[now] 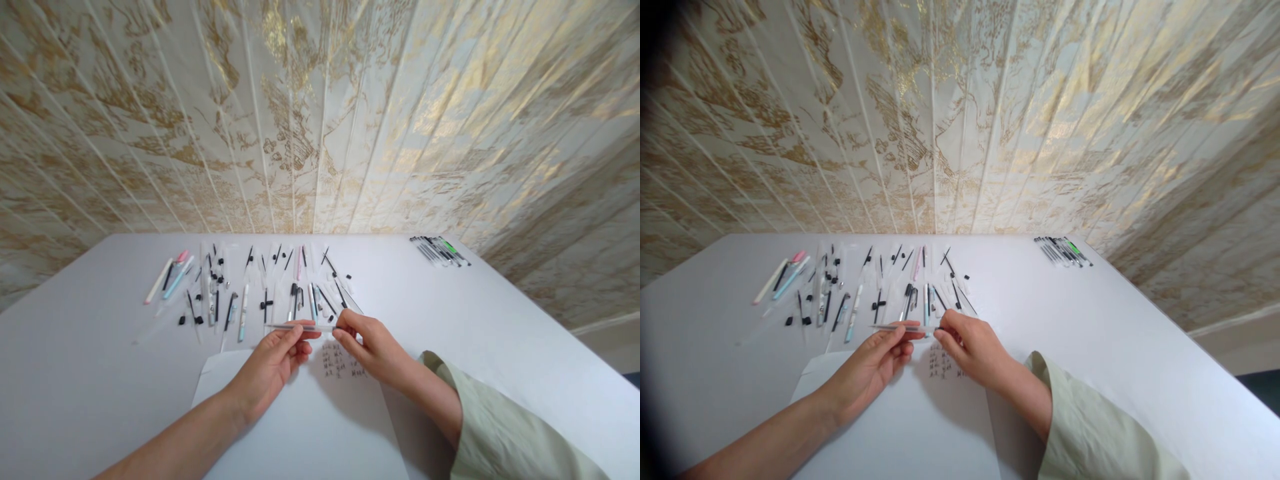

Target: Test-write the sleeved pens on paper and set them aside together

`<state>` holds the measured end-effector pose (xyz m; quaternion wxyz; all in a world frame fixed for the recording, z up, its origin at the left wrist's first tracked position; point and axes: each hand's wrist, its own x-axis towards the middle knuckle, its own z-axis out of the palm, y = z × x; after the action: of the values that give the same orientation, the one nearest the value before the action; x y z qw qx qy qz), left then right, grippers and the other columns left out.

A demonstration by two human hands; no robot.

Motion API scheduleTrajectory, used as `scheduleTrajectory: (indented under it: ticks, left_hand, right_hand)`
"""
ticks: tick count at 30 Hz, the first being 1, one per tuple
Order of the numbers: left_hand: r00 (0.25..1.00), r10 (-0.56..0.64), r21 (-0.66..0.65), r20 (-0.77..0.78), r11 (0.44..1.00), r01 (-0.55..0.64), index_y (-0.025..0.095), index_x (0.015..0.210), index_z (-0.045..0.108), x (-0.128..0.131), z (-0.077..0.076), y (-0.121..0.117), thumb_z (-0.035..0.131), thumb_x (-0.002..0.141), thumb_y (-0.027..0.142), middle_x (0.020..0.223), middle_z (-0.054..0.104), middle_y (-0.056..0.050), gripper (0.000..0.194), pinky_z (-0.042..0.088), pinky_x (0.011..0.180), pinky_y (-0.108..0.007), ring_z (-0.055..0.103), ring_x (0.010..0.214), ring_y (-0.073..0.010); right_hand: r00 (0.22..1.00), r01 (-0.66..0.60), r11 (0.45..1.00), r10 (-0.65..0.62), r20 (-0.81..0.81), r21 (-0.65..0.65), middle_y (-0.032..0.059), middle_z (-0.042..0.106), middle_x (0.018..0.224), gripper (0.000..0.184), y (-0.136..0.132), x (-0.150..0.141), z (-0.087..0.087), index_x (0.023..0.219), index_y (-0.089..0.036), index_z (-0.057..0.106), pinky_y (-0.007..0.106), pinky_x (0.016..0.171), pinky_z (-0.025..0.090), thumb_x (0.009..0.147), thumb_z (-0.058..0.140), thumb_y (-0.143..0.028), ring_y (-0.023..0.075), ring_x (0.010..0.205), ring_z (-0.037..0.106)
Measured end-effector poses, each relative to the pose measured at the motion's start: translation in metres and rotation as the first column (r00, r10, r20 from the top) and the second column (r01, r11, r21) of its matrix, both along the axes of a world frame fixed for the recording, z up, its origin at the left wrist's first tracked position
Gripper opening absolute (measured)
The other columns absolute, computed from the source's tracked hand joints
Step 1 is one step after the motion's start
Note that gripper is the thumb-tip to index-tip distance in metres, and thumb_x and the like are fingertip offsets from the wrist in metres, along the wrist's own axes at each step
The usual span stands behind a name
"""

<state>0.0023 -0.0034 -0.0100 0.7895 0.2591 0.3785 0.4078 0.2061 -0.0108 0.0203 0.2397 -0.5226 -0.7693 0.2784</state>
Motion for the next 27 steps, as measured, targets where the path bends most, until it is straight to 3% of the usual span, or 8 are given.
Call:
scheduleTrajectory:
  ticks: [4,9,14,20,27]
  left_hand:
    - [1.0,-0.013,0.008,0.003,1.0,0.013,0.017,0.097,0.074,0.0001,0.0,0.0002,0.071,0.081,0.033,0.092,0.074,-0.006,0.023,0.047,0.073,-0.019,0.057,0.073,-0.0094]
    - [1.0,-0.005,0.003,0.005,1.0,0.005,0.016,0.094,0.075,0.0004,0.0004,-0.0006,0.073,0.08,0.034,0.089,0.074,-0.005,0.023,0.047,0.072,-0.018,0.057,0.072,-0.0089]
    - [1.0,-0.007,-0.001,0.0,1.0,0.007,0.017,0.096,0.075,-0.0003,0.0009,-0.0011,0.073,0.079,0.035,0.09,0.074,-0.006,0.025,0.047,0.072,-0.019,0.058,0.072,-0.0093]
    - [1.0,-0.002,0.003,0.001,1.0,0.002,0.017,0.094,0.075,0.0002,0.0014,-0.0008,0.074,0.078,0.035,0.088,0.074,-0.005,0.024,0.047,0.072,-0.019,0.057,0.072,-0.0089]
    - [1.0,-0.002,-0.008,-0.016,1.0,0.002,0.017,0.094,0.075,-0.0003,0.0031,-0.0013,0.074,0.077,0.035,0.089,0.074,-0.006,0.025,0.047,0.074,-0.021,0.057,0.073,-0.0098]
  right_hand:
    - [1.0,-0.011,0.999,0.012,0.015,-0.05,-0.0038,0.047,0.061,0.033,-0.0004,-0.0003,0.0005,0.069,-0.02,0.046,0.022,0.055,0.031,0.097,0.037,-0.036,0.0111,0.055,0.042]
    - [1.0,0.003,1.0,-0.003,-0.016,0.006,-0.003,0.051,0.07,0.019,-0.0005,-0.0001,-0.0011,0.078,-0.021,0.046,0.022,0.058,0.032,0.093,0.047,-0.033,0.0118,0.061,0.046]
    - [1.0,-0.01,1.0,0.01,0.018,-0.015,-0.0043,0.045,0.061,0.033,-0.0005,-0.0005,-0.0037,0.067,-0.021,0.04,0.021,0.055,0.03,0.096,0.042,-0.036,0.0107,0.055,0.04]
    - [0.999,0.013,1.0,-0.013,-0.05,0.011,-0.0028,0.053,0.07,0.018,-0.0012,-0.0009,-0.0002,0.078,-0.02,0.049,0.021,0.058,0.034,0.092,0.048,-0.032,0.0114,0.062,0.047]
    - [1.0,-0.004,1.0,0.004,-0.016,-0.029,-0.0036,0.049,0.061,0.033,-0.0012,-0.0004,-0.0012,0.07,-0.02,0.048,0.022,0.055,0.032,0.097,0.039,-0.036,0.0106,0.055,0.042]
